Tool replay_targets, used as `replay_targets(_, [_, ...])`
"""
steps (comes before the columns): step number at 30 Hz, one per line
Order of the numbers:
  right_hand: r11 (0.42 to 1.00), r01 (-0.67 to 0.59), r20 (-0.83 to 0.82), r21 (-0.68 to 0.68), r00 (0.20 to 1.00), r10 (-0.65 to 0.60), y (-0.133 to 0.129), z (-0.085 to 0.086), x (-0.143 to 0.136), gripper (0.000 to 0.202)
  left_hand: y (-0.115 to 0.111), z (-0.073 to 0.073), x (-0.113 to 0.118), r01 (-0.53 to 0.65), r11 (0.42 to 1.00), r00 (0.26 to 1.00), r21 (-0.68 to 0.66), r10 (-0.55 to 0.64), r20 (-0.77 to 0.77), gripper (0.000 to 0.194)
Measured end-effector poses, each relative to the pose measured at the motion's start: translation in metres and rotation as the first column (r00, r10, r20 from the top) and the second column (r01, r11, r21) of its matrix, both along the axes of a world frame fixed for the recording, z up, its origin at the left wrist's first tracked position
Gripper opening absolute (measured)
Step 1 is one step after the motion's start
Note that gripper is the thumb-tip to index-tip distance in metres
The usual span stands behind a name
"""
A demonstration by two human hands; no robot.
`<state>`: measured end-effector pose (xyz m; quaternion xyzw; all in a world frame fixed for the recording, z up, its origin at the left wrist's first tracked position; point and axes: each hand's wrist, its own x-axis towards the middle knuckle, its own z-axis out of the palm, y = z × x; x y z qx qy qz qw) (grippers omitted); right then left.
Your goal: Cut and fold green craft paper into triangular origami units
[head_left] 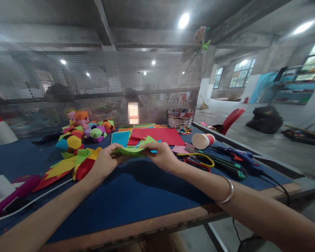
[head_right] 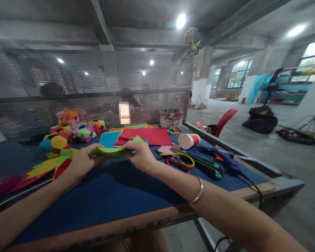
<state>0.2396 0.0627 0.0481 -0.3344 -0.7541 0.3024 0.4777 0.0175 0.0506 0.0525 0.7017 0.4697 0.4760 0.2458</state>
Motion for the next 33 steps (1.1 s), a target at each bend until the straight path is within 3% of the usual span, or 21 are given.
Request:
replay_targets(5, [0.999, -0.042, -0.015, -0.025, 0.999, 0.042, 0.000, -0.006, 0.000, 0.010, 0.004, -0.005, 0.001, 0.050, 0.968, 0.985, -0.248, -0.007, 0.175, 0.017])
replay_targets(9, [0.996, -0.063, -0.055, -0.056, 0.997, 0.060, 0.002, -0.009, 0.000, 0.014, 0.001, -0.005, 0.004, 0.140, 0.916, 0.946, -0.375, -0.012, 0.324, 0.026])
replay_targets(14, [0.990, -0.099, -0.102, -0.096, 0.991, 0.089, 0.004, -0.010, 0.001, 0.016, -0.007, -0.003, 0.007, 0.218, 0.900, 0.930, -0.378, -0.074, 0.359, 0.043])
replay_targets(18, [0.983, -0.129, -0.140, -0.134, 0.984, 0.110, 0.008, -0.011, 0.003, 0.023, -0.009, -0.005, 0.008, 0.191, 0.945, 0.964, -0.267, -0.128, 0.233, 0.040])
replay_targets(22, [0.971, -0.175, -0.165, -0.165, 0.975, 0.148, 0.011, -0.012, 0.008, 0.039, -0.011, -0.010, 0.008, 0.145, 0.989, 0.989, -0.022, -0.144, 0.014, 0.022])
replay_targets(26, [0.964, -0.213, -0.137, -0.161, 0.972, 0.192, 0.014, -0.014, 0.013, 0.048, -0.015, -0.010, 0.005, 0.189, 0.957, 0.971, 0.219, -0.149, -0.189, 0.019])
replay_targets(29, [0.973, -0.207, -0.097, -0.102, 0.976, 0.197, 0.013, -0.015, 0.019, 0.039, -0.013, -0.008, 0.000, 0.243, 0.915, 0.936, 0.322, -0.133, -0.327, 0.022])
replay_targets(32, [0.974, -0.186, 0.042, 0.126, 0.982, 0.182, 0.008, -0.015, 0.030, 0.015, -0.005, -0.007, -0.006, 0.278, 0.891, 0.890, 0.359, -0.099, -0.444, 0.021])
replay_targets(33, [0.927, -0.216, 0.178, 0.306, 0.970, 0.167, 0.006, -0.015, 0.035, 0.017, -0.002, -0.008, -0.008, 0.275, 0.890, 0.877, 0.364, -0.077, -0.475, 0.020])
